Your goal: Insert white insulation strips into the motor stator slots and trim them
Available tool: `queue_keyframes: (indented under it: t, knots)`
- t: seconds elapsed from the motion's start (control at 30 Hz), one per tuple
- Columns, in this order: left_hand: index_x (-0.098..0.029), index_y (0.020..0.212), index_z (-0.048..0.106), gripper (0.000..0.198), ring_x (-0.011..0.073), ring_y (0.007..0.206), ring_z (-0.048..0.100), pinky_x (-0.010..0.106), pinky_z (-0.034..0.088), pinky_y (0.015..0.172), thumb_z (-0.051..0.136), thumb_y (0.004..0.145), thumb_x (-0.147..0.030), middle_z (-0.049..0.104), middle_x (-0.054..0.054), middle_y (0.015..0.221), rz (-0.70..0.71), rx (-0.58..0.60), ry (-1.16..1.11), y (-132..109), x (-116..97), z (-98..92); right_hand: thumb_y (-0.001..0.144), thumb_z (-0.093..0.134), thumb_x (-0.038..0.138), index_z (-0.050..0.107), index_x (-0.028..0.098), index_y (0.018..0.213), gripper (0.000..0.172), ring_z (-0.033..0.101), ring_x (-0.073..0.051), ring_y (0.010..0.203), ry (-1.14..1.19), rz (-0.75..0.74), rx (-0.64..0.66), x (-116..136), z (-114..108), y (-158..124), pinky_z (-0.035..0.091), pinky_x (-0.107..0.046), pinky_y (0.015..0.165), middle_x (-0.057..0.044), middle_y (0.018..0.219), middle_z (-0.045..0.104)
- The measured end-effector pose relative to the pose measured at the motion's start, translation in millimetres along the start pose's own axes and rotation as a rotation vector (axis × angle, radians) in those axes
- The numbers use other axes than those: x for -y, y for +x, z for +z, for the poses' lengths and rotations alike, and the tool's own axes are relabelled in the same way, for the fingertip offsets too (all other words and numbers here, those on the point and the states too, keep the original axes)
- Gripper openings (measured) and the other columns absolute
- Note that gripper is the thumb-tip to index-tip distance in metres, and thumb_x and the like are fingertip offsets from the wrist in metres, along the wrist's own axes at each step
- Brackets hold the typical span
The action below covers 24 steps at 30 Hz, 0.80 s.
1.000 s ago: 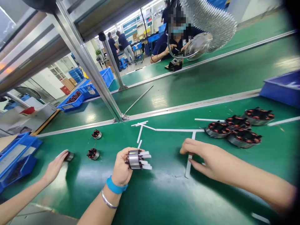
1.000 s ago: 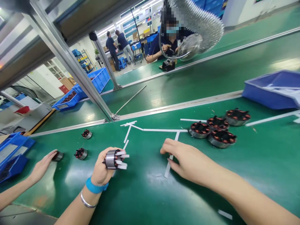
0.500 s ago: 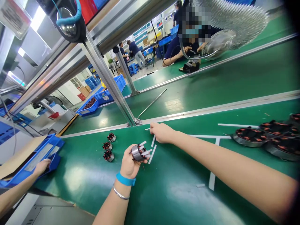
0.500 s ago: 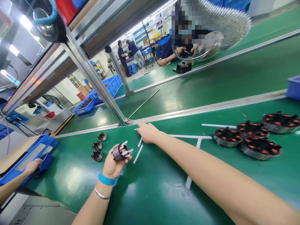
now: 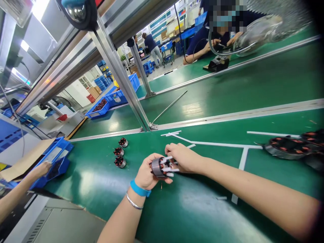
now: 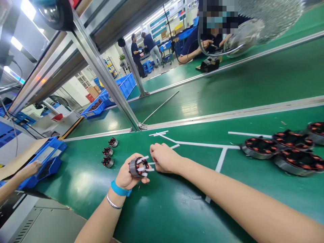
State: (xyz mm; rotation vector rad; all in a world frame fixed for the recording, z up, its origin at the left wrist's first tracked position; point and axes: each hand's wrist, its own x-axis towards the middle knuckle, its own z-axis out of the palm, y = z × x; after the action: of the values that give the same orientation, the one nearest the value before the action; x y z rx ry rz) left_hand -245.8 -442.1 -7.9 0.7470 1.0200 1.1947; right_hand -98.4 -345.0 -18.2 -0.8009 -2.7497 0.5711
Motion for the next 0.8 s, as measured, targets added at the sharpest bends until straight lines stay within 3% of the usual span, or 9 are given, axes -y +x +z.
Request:
queue_keyframes:
  t: [0.13,0.23,0.3,0.57,0.67,0.8]
  knots:
    - [-0.014,0.084,0.058,0.040,0.0189,0.046,0.064,0.025,0.051,0.038,0.083,0.059,-0.033,0.071,0.008,0.067,-0.120,0.141,-0.026,0.5,11.9,2.3,0.075,0.052,0.017,0.055,0.019,0.069,0.007,0.055,-0.015,0.065,0.180,0.163,-0.152,-10.1,-14.8,-54.8,0.045,-0.029,0.064,-0.003,0.071,0.060]
    - [-0.013,0.087,0.061,0.037,0.0191,0.047,0.065,0.025,0.051,0.038,0.082,0.061,-0.030,0.072,0.010,0.070,-0.172,0.137,-0.042,3.8,23.0,7.5,0.082,0.051,0.035,0.058,0.022,0.072,0.019,0.053,-0.013,0.055,0.503,0.214,-0.140,-11.1,-31.4,-106.7,0.044,-0.025,0.053,0.001,0.062,0.058]
    - [-0.013,0.088,0.064,0.035,0.0188,0.050,0.066,0.025,0.051,0.041,0.081,0.062,-0.028,0.073,0.010,0.072,-0.202,0.121,-0.028,5.4,28.9,12.1,0.081,0.053,0.044,0.062,0.023,0.071,0.025,0.052,-0.014,0.054,0.678,0.240,-0.113,-4.4,-37.6,-126.2,0.042,-0.026,0.050,0.000,0.061,0.059]
    - [-0.014,0.103,0.070,0.043,0.0248,0.077,0.070,0.040,0.057,0.069,0.071,0.060,-0.017,0.073,0.010,0.092,-0.240,0.253,-0.029,-2.2,27.9,23.9,0.073,0.056,0.041,0.065,0.021,0.067,0.023,0.054,-0.015,0.060,0.792,0.351,-0.287,15.4,-9.5,-112.6,0.044,-0.028,0.057,-0.002,0.065,0.063]
    - [-0.013,0.107,0.070,0.048,0.0221,0.075,0.069,0.036,0.055,0.073,0.071,0.059,-0.016,0.073,0.009,0.090,-0.201,0.255,0.041,-5.0,28.7,25.7,0.067,0.059,0.041,0.064,0.020,0.064,0.022,0.052,-0.014,0.057,0.876,0.405,-0.294,14.7,-1.1,-110.0,0.043,-0.028,0.055,-0.001,0.059,0.061]
    - [-0.011,0.108,0.070,0.044,0.0158,0.076,0.066,0.026,0.051,0.073,0.070,0.064,-0.017,0.072,0.009,0.089,-0.108,0.162,0.276,-9.7,36.5,28.4,0.063,0.060,0.038,0.062,0.021,0.058,0.018,0.048,-0.013,0.051,0.862,0.447,-0.258,11.7,4.6,-110.3,0.040,-0.027,0.050,0.001,0.053,0.056]
